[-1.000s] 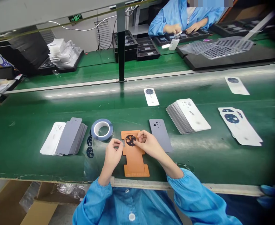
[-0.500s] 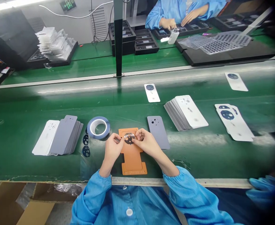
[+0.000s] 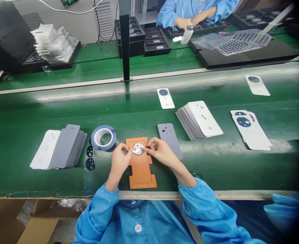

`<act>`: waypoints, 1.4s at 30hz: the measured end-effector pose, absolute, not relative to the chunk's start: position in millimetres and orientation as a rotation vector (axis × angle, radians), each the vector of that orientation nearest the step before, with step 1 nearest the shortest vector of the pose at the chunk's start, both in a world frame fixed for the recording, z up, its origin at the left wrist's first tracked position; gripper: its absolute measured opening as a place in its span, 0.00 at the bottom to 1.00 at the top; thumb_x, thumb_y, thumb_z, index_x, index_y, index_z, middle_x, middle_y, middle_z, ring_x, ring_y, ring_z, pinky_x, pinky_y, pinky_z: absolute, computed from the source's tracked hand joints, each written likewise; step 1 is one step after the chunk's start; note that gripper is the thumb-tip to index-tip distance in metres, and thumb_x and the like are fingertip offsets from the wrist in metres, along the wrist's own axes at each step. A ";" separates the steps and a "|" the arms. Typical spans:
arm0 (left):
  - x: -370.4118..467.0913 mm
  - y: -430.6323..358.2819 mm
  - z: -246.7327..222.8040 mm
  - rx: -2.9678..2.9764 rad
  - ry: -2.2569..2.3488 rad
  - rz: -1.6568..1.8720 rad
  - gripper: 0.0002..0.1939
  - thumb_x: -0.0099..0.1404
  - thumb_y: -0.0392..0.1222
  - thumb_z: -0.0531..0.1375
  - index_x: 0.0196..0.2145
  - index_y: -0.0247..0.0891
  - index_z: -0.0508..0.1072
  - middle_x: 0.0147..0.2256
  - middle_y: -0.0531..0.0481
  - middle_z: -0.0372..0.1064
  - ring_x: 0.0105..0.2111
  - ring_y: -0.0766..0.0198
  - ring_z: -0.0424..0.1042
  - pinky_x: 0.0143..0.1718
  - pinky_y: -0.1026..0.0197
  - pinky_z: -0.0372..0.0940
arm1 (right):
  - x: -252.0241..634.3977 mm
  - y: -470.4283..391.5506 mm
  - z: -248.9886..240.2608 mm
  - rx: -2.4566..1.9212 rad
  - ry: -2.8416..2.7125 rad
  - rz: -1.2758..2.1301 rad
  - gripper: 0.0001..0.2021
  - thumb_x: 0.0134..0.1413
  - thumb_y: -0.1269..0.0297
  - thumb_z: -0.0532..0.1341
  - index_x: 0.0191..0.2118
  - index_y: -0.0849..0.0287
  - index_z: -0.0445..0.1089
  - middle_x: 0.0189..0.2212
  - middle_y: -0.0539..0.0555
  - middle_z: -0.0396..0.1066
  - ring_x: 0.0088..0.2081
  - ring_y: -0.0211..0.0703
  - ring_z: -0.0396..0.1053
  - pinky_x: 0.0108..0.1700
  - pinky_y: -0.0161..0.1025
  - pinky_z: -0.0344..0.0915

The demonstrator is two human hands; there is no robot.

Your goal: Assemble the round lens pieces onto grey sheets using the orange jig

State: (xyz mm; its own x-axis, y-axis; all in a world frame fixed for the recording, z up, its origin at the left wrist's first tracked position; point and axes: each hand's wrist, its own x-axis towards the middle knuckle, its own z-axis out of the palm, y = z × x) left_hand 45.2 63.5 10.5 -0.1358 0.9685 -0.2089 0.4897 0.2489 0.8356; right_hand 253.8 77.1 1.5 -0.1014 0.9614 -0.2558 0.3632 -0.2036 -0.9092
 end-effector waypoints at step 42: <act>2.1 -17.1 19.3 1.784 1.460 0.759 0.24 0.76 0.46 0.51 0.67 0.44 0.61 0.71 0.44 0.54 0.71 0.54 0.53 0.71 0.45 0.52 | 347.7 116.5 80.9 -1.565 -1.649 0.839 0.15 0.57 0.52 0.68 0.45 0.55 0.80 0.36 0.58 0.81 0.36 0.53 0.78 0.41 0.52 0.76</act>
